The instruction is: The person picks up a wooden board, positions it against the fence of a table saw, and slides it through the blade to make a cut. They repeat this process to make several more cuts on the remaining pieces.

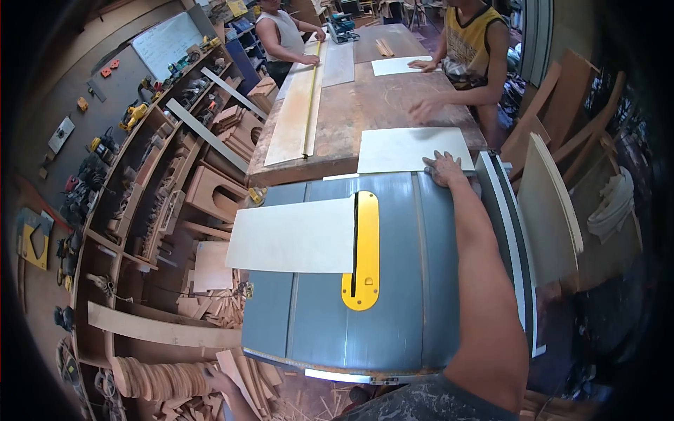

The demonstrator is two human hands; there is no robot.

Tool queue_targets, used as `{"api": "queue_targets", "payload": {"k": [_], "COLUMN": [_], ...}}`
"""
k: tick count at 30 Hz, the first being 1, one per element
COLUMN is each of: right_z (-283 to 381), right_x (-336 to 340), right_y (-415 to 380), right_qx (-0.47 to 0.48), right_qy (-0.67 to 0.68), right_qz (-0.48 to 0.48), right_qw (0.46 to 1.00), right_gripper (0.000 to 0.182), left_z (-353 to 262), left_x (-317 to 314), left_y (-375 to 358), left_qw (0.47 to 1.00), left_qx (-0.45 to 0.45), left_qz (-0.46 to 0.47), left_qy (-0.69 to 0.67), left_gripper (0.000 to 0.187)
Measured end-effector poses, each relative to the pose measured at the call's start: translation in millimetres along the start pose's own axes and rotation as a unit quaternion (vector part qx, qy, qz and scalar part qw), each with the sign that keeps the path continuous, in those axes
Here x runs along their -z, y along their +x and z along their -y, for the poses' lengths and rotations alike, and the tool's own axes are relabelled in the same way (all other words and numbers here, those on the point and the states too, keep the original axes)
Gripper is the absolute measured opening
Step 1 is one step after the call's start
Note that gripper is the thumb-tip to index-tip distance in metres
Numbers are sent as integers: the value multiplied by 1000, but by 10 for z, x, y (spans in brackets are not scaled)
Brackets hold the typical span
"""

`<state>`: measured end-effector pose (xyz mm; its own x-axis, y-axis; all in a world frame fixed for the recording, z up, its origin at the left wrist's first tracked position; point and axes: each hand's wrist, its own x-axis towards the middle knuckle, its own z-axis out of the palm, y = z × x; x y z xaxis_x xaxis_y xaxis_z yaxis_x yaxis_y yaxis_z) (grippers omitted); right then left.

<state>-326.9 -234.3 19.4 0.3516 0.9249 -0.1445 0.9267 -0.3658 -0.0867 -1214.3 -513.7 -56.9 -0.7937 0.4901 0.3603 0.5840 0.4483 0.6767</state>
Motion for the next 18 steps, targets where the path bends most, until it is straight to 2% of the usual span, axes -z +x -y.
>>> {"api": "queue_targets", "payload": {"k": [1, 2, 3, 4, 5, 6, 7, 8, 9, 10, 11, 14, 15, 18], "right_z": [-22, -28, -9, 17, 3, -26, -46, -37, -3, 19, -52, 40, 9, -57], "right_x": [-48, -91, -148, -236, -299, -390, -483, -502, -483, -493, -620, -379, -354, -368], "right_y": [98, 159, 158, 106, 42, -61, -190, -394, -702, -962, -1173, -2099, -2381, -3301], "right_qx": [-9, -19, -34, -34, -36, -38, -24, -15, -9, -5, 29, -19, -29, -42], "right_qy": [-3, -4, -36, -5, 22, 46, 74, 113, 152, 193, 188, 250, 246, 224], "right_qz": [-18, -36, -98, -145, -192, -235, -280, -291, -298, -312, -366, -375, -388, -424], "right_qw": [1000, 999, 994, 989, 980, 970, 957, 950, 942, 930, 911, 893, 888, 876], "right_gripper": [52, 52, 60, 63, 67, 71, 73, 68, 63, 58, 53, 49, 48, 45], "left_z": [101, -598, -1113, -1293, -1468, -1994, -1893, -2054, -2185, -2407, -2591, -2590, -2472, -1738], "left_x": [-299, -404, -553, -979, -1330, -1478, -2031, -2365, -2620, -2733, -2806, -2903, -3054, -2912], "left_y": [325, 264, 361, 503, 649, 535, 769, 758, 826, 746, 635, 696, 742, 1111], "left_qw": [997, 994, 993, 991, 978, 954, 966, 967, 959, 962, 960, 919, 940, 877], "left_qx": [-63, -36, -18, -107, -148, -76, -190, -191, -171, -107, -46, -19, 25, 73], "left_qz": [5, 56, 115, 76, 142, 245, 173, 167, 224, 245, 263, 382, 311, 400], "left_qy": [-47, -89, 7, 32, -32, -153, 3, 5, 40, 63, 80, -102, -140, -255], "left_gripper": [50, 50, 54, 57, 64, 72, 83, 91, 99, 96, 93, 79, 61, 47]}}
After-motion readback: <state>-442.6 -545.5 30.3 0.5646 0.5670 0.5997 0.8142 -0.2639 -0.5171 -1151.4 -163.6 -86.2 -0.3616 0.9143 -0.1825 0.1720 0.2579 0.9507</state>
